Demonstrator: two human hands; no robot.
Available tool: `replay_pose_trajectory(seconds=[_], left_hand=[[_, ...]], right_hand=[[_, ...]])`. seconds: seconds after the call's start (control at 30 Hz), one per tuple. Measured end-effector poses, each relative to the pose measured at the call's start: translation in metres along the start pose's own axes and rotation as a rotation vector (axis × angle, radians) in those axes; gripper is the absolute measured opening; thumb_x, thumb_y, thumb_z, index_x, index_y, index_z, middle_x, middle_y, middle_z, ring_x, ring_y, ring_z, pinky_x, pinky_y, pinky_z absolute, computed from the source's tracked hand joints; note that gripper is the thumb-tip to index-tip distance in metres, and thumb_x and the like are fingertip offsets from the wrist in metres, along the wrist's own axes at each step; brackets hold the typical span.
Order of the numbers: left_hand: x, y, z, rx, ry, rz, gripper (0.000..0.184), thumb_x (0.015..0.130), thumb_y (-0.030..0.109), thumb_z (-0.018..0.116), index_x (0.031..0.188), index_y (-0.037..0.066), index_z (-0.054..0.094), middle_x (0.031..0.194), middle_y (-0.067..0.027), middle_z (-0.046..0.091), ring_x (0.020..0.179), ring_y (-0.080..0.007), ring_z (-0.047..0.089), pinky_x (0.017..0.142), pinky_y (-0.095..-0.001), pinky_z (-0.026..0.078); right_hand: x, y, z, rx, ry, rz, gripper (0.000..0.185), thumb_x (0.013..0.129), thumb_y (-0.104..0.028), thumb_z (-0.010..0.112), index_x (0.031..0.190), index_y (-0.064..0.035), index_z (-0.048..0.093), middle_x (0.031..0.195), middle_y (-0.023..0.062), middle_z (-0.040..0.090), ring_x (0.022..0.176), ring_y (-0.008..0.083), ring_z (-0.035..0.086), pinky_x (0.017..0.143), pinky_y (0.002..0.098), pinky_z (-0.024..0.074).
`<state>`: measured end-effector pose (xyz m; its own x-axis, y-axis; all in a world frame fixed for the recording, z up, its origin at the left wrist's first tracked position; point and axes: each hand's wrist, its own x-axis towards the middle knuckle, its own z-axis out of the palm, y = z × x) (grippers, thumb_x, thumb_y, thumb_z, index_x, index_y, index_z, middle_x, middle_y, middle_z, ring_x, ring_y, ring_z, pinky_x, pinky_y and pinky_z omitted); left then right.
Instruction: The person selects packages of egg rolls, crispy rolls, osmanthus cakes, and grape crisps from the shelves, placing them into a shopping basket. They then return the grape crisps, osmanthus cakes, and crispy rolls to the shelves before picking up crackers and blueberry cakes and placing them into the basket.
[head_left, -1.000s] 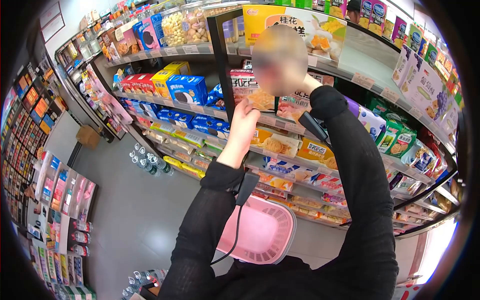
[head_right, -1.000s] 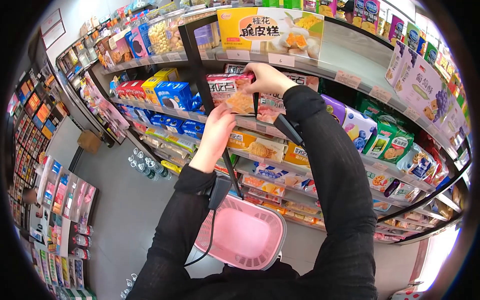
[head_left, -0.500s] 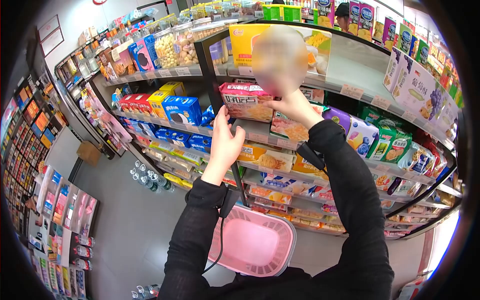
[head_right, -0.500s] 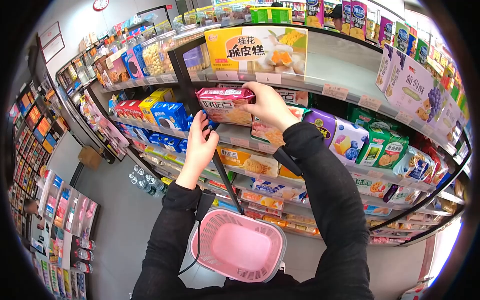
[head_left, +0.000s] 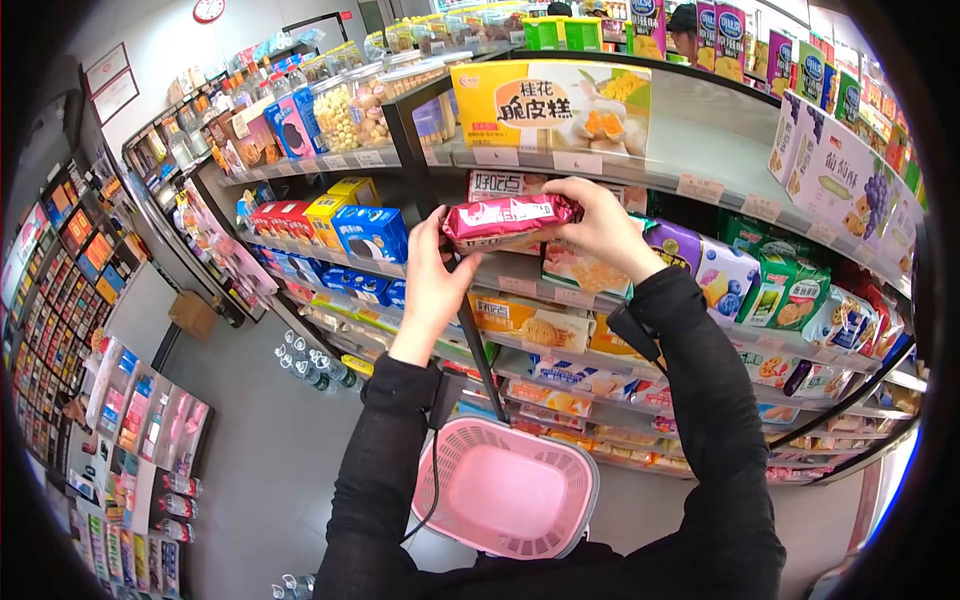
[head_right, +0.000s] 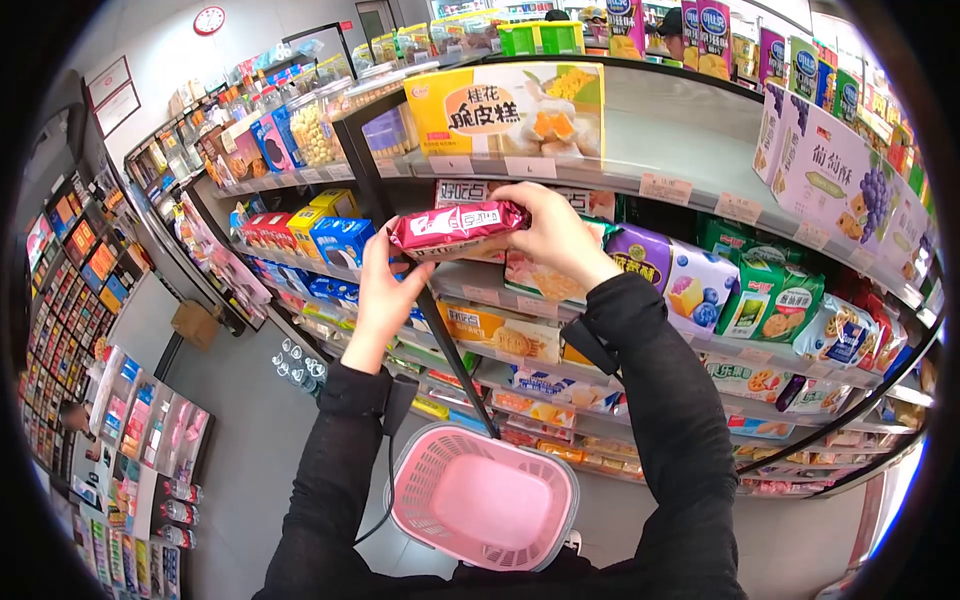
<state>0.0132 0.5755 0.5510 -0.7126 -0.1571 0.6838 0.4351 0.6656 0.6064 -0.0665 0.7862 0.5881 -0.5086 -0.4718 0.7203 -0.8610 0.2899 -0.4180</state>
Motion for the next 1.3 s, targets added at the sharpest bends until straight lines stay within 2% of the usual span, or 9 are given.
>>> replay_pose_trajectory(seconds=[0.13,0.23,0.33,0.6,0.67,0.87,1.1,1.23,1.3], left_hand=[[0.006,-0.003,-0.013,0.079,0.011,0.125,0.041,0.062,0.008,0.07,0.1,0.004,0.055,0.107,-0.0077,0.048,0.097,-0.0191,0.049,0.077,-0.0275,0.043],[0.012,0.001,-0.027,0.065,-0.06,0.198,0.039,0.062,0.005,0.069,0.1,0.002,0.057,0.106,-0.0093,0.054,0.1,-0.0207,0.05,0.087,-0.0279,0.038],[0.017,-0.005,-0.028,-0.295,-0.218,0.047,0.038,0.07,0.001,0.063,0.106,-0.001,0.052,0.104,-0.0066,0.055,0.099,-0.0141,0.05,0.086,-0.0259,0.038],[0.01,0.024,-0.034,-0.286,-0.224,0.158,0.045,0.074,0.011,0.064,0.113,0.0,0.045,0.098,-0.0069,0.056,0.09,-0.0134,0.053,0.08,-0.0254,0.041],[0.001,0.03,-0.039,-0.551,-0.277,0.017,0.041,0.077,0.01,0.062,0.113,0.0,0.046,0.1,-0.0053,0.055,0.09,-0.01,0.052,0.079,-0.0242,0.042],[-0.073,0.003,-0.056,-0.66,-0.338,-0.326,0.035,0.081,0.015,0.058,0.109,-0.002,0.047,0.099,-0.0049,0.056,0.087,-0.0081,0.051,0.077,-0.0236,0.042],[-0.274,-0.09,-0.039,-1.113,-0.261,-1.293,0.033,0.086,0.017,0.049,0.106,-0.01,0.046,0.098,-0.014,0.057,0.088,-0.0168,0.057,0.077,-0.0289,0.047],[-0.369,-0.15,-0.019,-1.047,-0.34,-1.561,0.036,0.085,0.018,0.052,0.106,-0.011,0.045,0.097,-0.0152,0.057,0.088,-0.0189,0.057,0.078,-0.0301,0.046],[-0.397,-0.173,-0.005,-0.992,-0.24,-1.59,0.033,0.085,0.018,0.052,0.103,-0.009,0.045,0.088,-0.0123,0.057,0.073,-0.0156,0.058,0.062,-0.0299,0.05]], right_hand=[[-0.001,-0.002,0.0,0.093,-0.009,-0.003,0.042,0.059,0.001,0.063,0.099,-0.0033,0.056,0.092,0.0122,0.058,0.086,0.0227,0.057,0.077,0.0289,0.044],[-0.001,0.005,0.002,0.173,-0.005,-0.023,0.04,0.065,0.004,0.065,0.102,-0.003,0.054,0.099,0.0041,0.055,0.091,0.0115,0.053,0.078,0.0244,0.0437],[0.0,-0.002,-0.005,0.278,-0.043,0.078,0.044,0.065,0.006,0.063,0.107,-0.002,0.053,0.1,0.0038,0.056,0.092,0.0096,0.052,0.08,0.0235,0.043],[-0.011,-0.008,-0.007,0.695,-0.032,0.206,0.043,0.069,0.002,0.063,0.11,-0.0029,0.052,0.099,0.0028,0.057,0.086,0.0082,0.054,0.075,0.0218,0.0453],[-0.019,-0.018,-0.005,0.797,-0.037,0.337,0.042,0.069,0.001,0.065,0.109,-0.002,0.052,0.099,0.0031,0.057,0.085,0.0083,0.054,0.074,0.0218,0.0451],[-0.097,-0.031,0.054,0.88,-0.013,0.508,0.049,0.072,-0.007,0.065,0.114,0.0015,0.042,0.095,0.0051,0.054,0.088,0.0099,0.052,0.077,0.0225,0.0422],[-0.3,-0.061,0.179,1.255,0.0,1.368,0.05,0.078,-0.016,0.061,0.12,0.0003,0.037,0.1,0.0084,0.054,0.09,0.0156,0.054,0.077,0.0276,0.0438],[-0.373,-0.062,0.228,1.304,-0.148,1.735,0.038,0.08,-0.014,0.059,0.112,0.0001,0.043,0.099,0.0077,0.054,0.09,0.0168,0.054,0.077,0.0295,0.045],[-0.393,-0.052,0.248,1.307,-0.159,1.838,0.035,0.08,-0.013,0.058,0.11,0.0001,0.045,0.1,0.0073,0.054,0.09,0.0166,0.054,0.078,0.0298,0.0448]])
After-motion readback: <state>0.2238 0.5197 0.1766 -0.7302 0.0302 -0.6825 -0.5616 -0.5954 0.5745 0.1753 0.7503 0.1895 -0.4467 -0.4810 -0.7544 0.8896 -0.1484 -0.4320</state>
